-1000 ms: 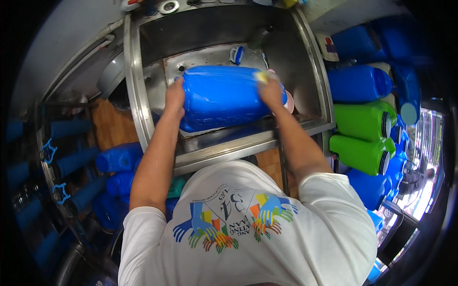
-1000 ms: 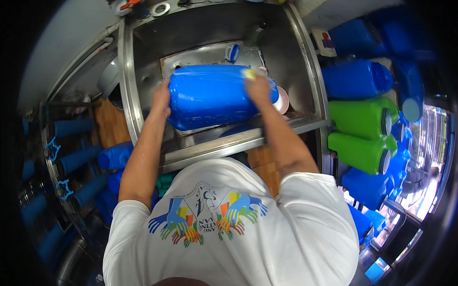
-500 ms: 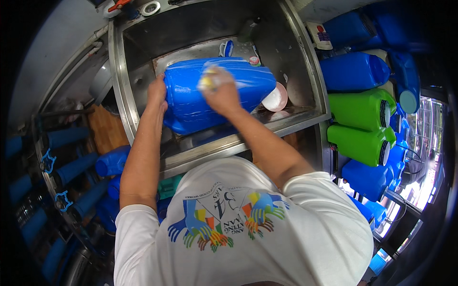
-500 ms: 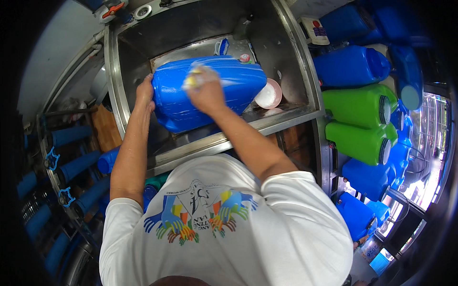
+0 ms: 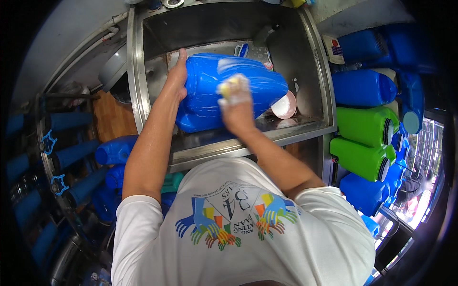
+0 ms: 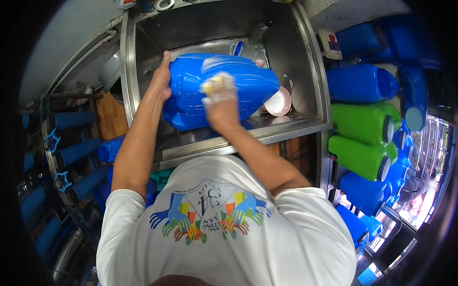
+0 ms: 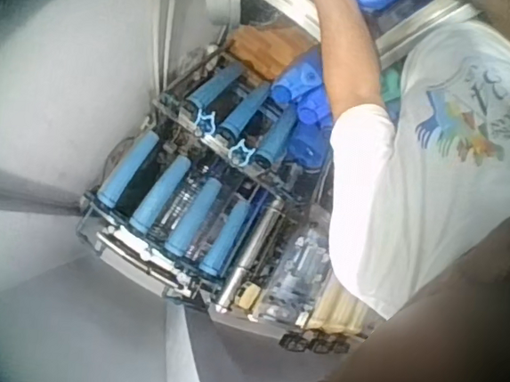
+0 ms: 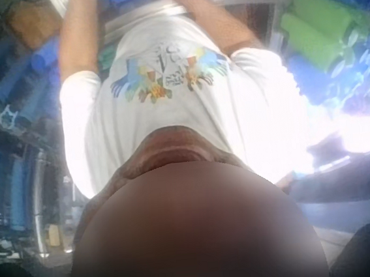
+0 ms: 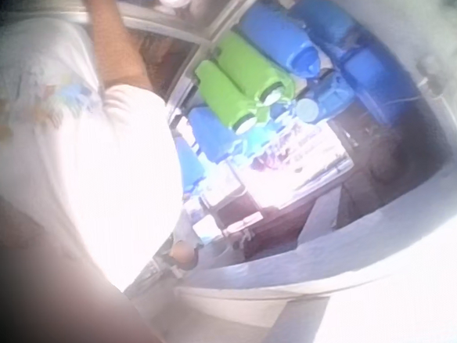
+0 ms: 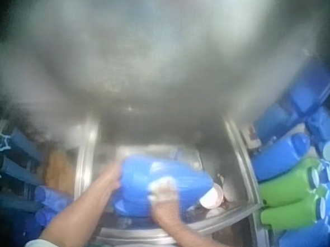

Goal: The person washes a blue plastic jerrycan in a stainless steel sink. They rinse the jerrycan under running water, scrub the exterior and interior with a brush and sponge, and rinse again. The jerrycan is handled one at a time and placed back on the counter after cleaning.

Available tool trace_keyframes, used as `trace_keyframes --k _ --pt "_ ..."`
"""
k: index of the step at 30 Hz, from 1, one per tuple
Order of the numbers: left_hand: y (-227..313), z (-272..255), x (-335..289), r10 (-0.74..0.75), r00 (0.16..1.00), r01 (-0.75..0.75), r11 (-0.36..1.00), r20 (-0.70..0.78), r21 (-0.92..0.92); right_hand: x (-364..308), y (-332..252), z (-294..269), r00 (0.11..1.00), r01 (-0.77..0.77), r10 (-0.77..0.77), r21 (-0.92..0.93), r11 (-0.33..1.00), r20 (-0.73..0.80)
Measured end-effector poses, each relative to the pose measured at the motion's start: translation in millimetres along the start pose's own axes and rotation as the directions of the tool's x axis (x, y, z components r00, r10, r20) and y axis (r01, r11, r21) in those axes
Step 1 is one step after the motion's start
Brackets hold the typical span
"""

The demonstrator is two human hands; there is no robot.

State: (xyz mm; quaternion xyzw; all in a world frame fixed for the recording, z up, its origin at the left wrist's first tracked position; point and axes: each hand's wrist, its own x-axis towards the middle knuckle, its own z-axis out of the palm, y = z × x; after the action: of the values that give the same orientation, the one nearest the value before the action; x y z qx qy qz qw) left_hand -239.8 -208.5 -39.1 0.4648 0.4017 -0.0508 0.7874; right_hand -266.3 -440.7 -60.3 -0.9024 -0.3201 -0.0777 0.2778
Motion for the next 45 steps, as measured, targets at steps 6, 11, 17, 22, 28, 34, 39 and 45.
trace_keyframes --k 6,11,17,22,28,34,39,45 --pt "-4.7 -5.5 -20.8 0.043 0.978 -0.048 0.999 0.206 0.02 102.5 24.1 21.7 0.988 0.049 -0.075 0.187 0.981 0.136" --pt "-27.2 -9.4 -47.8 0.13 0.963 -0.151 0.986 0.236 0.076 88.1 187.8 -2.3 0.675 -0.56 0.523 -0.101 0.823 0.52" --pt "-23.6 -6.6 -34.1 0.147 0.965 -0.172 0.98 0.219 0.098 167.2 43.8 45.2 0.875 0.162 -0.253 0.242 0.957 0.413" --pt "-25.5 -34.4 -6.7 0.129 0.982 -0.132 0.991 0.136 0.011 75.1 14.6 28.2 0.962 0.262 -0.246 0.154 0.953 -0.118" --pt "-32.4 -45.6 10.1 0.111 0.994 -0.111 0.994 0.006 0.004 -27.6 245.4 -11.2 0.708 -0.7 0.705 0.176 0.692 0.04" --pt "-12.5 -26.0 13.2 0.002 0.998 -0.003 1.0 -0.059 -0.01 -38.4 251.4 15.1 0.159 -0.889 0.932 0.458 -0.008 0.325" --pt "7.1 7.3 -8.2 -0.001 0.987 0.014 0.997 0.162 -0.078 -37.7 61.7 18.8 0.893 -0.416 0.419 0.057 0.908 -0.164" --pt "17.2 45.1 -45.2 -0.007 0.911 0.061 0.991 0.412 -0.118 37.7 -48.2 -40.6 0.971 0.22 -0.216 0.033 0.975 -0.106"
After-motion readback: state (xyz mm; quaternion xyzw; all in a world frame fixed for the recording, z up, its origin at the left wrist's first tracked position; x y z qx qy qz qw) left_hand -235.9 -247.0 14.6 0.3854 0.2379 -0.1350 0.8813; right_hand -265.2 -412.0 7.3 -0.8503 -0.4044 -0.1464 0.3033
